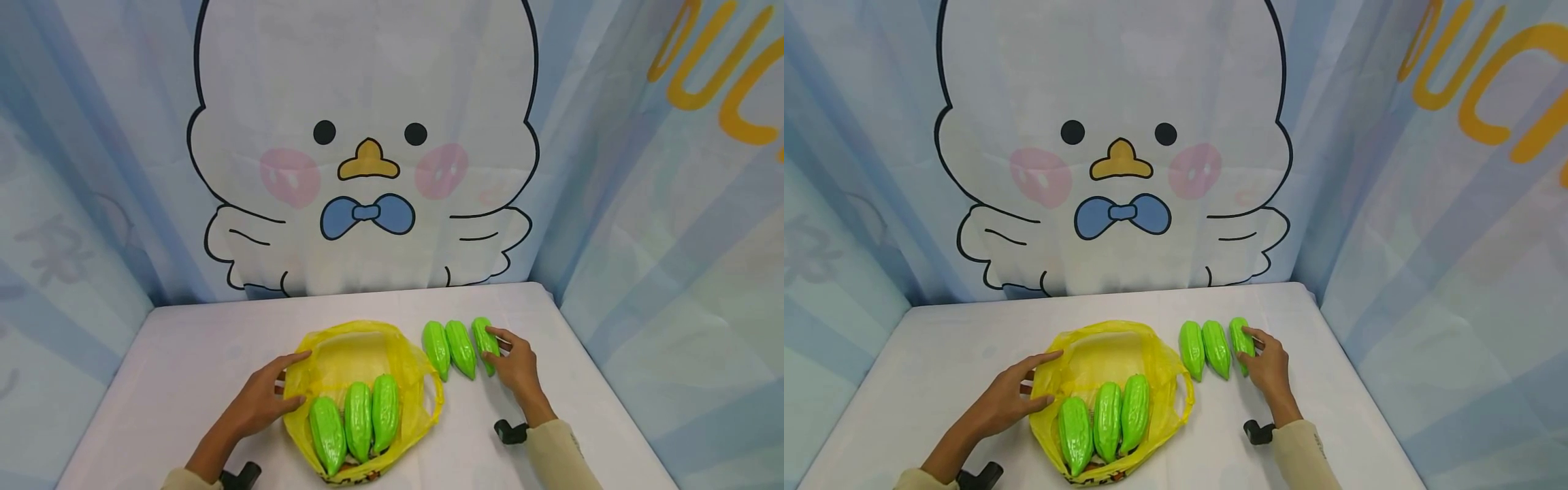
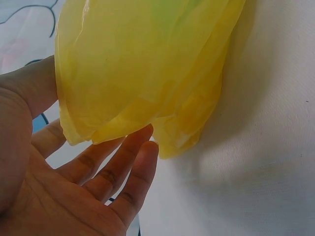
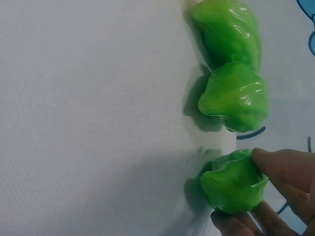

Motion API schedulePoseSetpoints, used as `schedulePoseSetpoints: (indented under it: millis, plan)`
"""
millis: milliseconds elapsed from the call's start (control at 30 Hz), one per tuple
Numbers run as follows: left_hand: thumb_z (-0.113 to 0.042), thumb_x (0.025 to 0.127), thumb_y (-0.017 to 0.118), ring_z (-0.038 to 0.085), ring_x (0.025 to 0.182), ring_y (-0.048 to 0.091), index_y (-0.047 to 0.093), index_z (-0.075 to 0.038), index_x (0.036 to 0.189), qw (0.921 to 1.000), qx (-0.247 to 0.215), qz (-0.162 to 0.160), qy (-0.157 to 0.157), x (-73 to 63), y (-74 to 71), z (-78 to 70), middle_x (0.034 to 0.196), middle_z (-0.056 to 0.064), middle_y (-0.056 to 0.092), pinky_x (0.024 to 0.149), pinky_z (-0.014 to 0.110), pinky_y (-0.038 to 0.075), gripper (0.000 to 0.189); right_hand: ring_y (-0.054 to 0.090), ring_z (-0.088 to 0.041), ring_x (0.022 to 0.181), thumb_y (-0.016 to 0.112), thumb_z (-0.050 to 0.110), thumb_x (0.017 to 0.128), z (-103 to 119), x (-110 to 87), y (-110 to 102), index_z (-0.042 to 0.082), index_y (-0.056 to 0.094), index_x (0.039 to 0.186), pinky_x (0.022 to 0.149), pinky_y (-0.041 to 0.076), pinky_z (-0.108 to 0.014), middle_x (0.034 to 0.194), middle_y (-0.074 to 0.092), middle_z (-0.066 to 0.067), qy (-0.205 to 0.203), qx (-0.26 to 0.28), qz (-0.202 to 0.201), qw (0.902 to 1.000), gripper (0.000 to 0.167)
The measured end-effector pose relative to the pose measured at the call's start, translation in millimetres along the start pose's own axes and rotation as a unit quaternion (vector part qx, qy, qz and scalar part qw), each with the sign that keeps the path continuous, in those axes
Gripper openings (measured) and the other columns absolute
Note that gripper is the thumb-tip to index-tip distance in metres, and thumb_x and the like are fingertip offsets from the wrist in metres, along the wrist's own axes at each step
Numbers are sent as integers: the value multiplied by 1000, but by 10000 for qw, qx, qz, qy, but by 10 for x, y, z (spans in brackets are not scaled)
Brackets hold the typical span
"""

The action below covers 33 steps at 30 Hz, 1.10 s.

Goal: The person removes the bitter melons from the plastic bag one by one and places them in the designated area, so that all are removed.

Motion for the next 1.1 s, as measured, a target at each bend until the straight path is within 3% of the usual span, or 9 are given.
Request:
schedulePoseSetpoints:
  millis: [633,1100]
  plan:
    - [-15,89,86,26,115,65,52,-21,157,10000,31,4,-4,2,9,2,161,19,50,98,50,62,76,41,-42,155,76,2,94,81,-93,-52,11,57,153,123,44,-52,165,47,-19,-186,110,-94,9997,62]
    - [-13,90,84,28,116,66,52,-19,157,9999,-13,-47,145,-13,7,2,162,18,49,99,50,62,75,50,-34,150,79,4,94,433,-334,-100,14,60,150,120,47,-45,159,55,-12,-766,440,-215,9959,61]
Point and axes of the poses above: each hand's wrist, its own x-axis towards the middle knuckle, its own y-axis out of the palm, z = x × y, the point moved 6 cm from there along x, towards the middle knuckle
